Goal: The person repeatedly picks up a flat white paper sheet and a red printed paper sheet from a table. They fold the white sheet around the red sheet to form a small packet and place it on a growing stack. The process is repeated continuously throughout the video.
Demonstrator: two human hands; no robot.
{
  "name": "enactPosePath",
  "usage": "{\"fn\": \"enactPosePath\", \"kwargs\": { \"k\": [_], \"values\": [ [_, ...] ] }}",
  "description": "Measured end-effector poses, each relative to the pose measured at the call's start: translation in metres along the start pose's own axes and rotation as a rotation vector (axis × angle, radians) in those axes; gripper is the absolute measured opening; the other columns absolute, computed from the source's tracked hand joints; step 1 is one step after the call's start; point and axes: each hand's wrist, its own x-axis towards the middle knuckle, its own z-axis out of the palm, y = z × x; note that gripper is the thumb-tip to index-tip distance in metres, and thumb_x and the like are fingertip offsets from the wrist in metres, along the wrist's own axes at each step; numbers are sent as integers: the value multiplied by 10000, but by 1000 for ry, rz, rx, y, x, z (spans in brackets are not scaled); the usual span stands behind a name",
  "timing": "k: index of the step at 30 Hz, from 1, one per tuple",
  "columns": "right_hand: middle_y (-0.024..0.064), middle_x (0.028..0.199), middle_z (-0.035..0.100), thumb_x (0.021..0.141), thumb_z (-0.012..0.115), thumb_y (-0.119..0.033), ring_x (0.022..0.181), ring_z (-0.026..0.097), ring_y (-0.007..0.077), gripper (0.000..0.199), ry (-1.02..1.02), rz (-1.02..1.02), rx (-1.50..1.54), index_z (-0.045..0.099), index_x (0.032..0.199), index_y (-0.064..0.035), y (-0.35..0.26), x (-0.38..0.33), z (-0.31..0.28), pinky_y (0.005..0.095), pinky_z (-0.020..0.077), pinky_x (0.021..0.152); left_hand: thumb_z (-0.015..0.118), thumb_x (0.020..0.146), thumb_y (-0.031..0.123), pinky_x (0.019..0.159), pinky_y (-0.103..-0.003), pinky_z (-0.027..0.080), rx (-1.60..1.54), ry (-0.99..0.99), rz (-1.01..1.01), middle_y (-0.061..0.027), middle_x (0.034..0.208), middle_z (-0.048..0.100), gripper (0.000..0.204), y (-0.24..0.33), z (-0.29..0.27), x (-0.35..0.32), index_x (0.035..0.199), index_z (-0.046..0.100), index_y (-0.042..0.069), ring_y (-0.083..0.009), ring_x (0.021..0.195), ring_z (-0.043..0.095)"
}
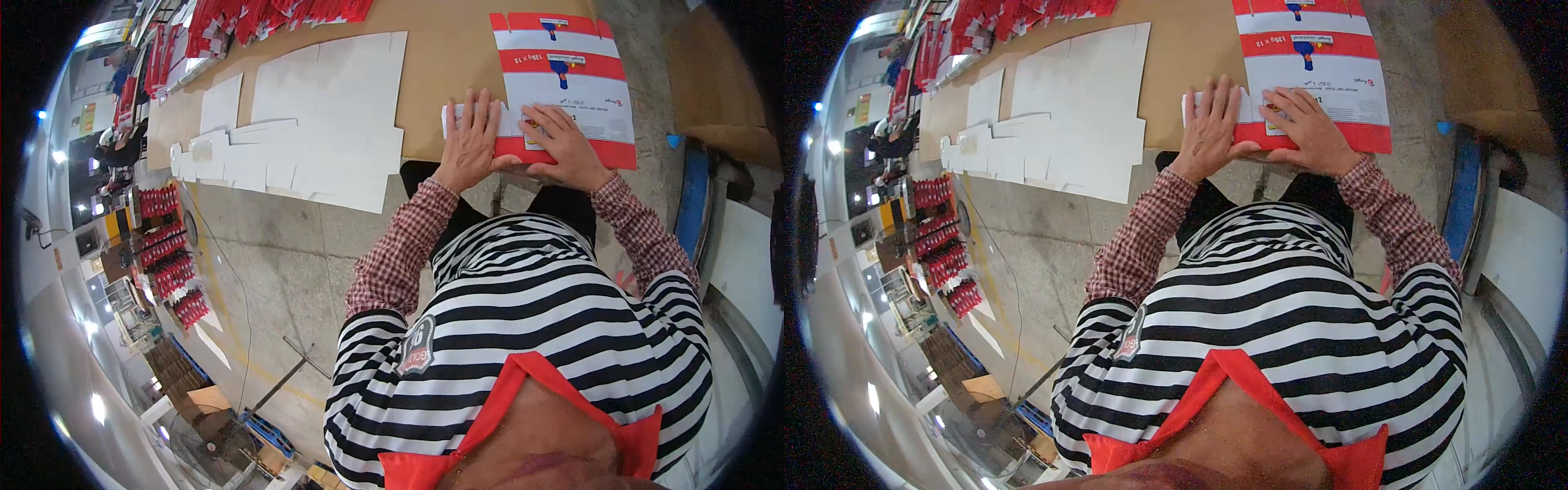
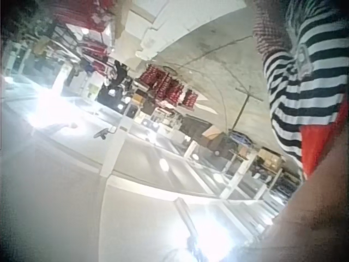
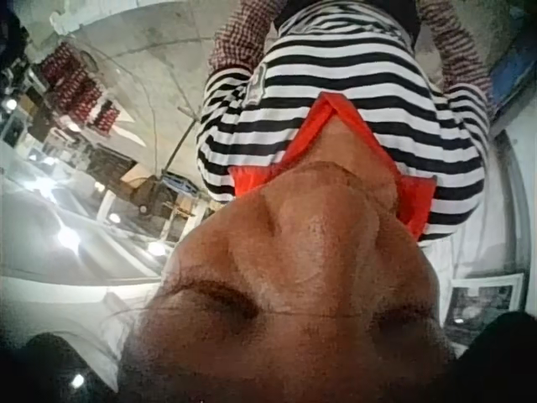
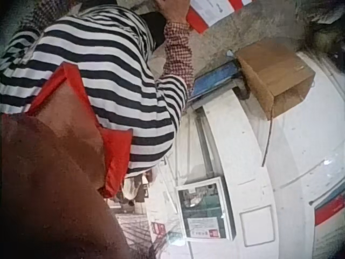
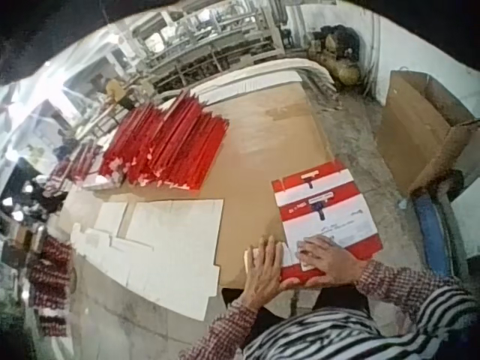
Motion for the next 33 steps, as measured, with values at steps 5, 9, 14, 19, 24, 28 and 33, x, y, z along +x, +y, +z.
{"fn": "enactPosePath", "kwargs": {
  "k": [5, 9, 14, 19, 24, 28, 33],
  "values": [
    [143, 1482, 426, 887, 642, -365, 1404, 343, 306, 602, -19, -9, 14, 502, 1387, -59, 8, -1, 6, 472, 240, 1173, 515, 875, 642, 1098, -682, 153, 85, -22, -102, -243, 1556, 254, 860, 6, 6, 13, 1477, 364, 47, -451, 1436, 213],
    [153, 1426, 490, 897, 656, -255, 1356, 414, 305, 513, 200, 304, -59, 533, 1351, -49, 32, -34, -14, 460, 283, 1154, 499, 953, 473, 1093, -683, 178, 70, 41, -235, -229, 1562, 254, 671, -4, 13, 35, 1500, 352, 114, -444, 1437, 221],
    [131, 1393, 512, 967, 614, -222, 1268, 509, 239, 556, 926, 860, 1488, 394, 1428, -5, 57, -116, -6, 393, 375, 1099, 541, 940, 262, 1140, -607, 175, -39, 176, -365, -222, 1553, 269, 597, -9, 24, 39, 1488, 366, 104, -448, 1439, 207],
    [114, 1337, 538, 987, 571, -170, 1237, 508, 197, 503, 786, 845, 1210, 382, 1429, -25, -36, 13, -7, 369, 395, 1070, 569, 908, 157, 1155, -578, 173, -421, 374, -455, -244, 1564, 227, 629, 37, 30, 61, 1488, 342, 72, -456, 1450, 173],
    [103, 1311, 558, 966, 585, -173, 1125, 582, 189, 566, 582, 616, 1174, 346, 1462, -42, 123, 47, -40, 332, 494, 954, 642, 879, 150, 1143, -553, 213, -391, 539, -433, -254, 1513, 310, 609, 10, -38, 11, 1437, 413, 63, -458, 1412, 248],
    [127, 1276, 597, 903, 632, -106, 1041, 623, 160, 628, 173, 619, 1247, 370, 1469, -43, 216, 85, -108, 298, 550, 860, 755, 808, 357, 1086, -539, 268, -88, 267, -632, -231, 1429, 403, 731, -54, -61, -88, 1403, 449, 63, -418, 1339, 347],
    [120, 1225, 633, 811, 656, 13, 960, 646, 146, 694, -20, 449, 1022, 410, 1457, -37, 292, 165, -105, 289, 558, 827, 836, 652, 492, 1060, -558, 272, 72, 25, -688, -195, 1440, 380, 1009, -60, -73, -135, 1452, 388, 70, -394, 1343, 333]
  ]
}}
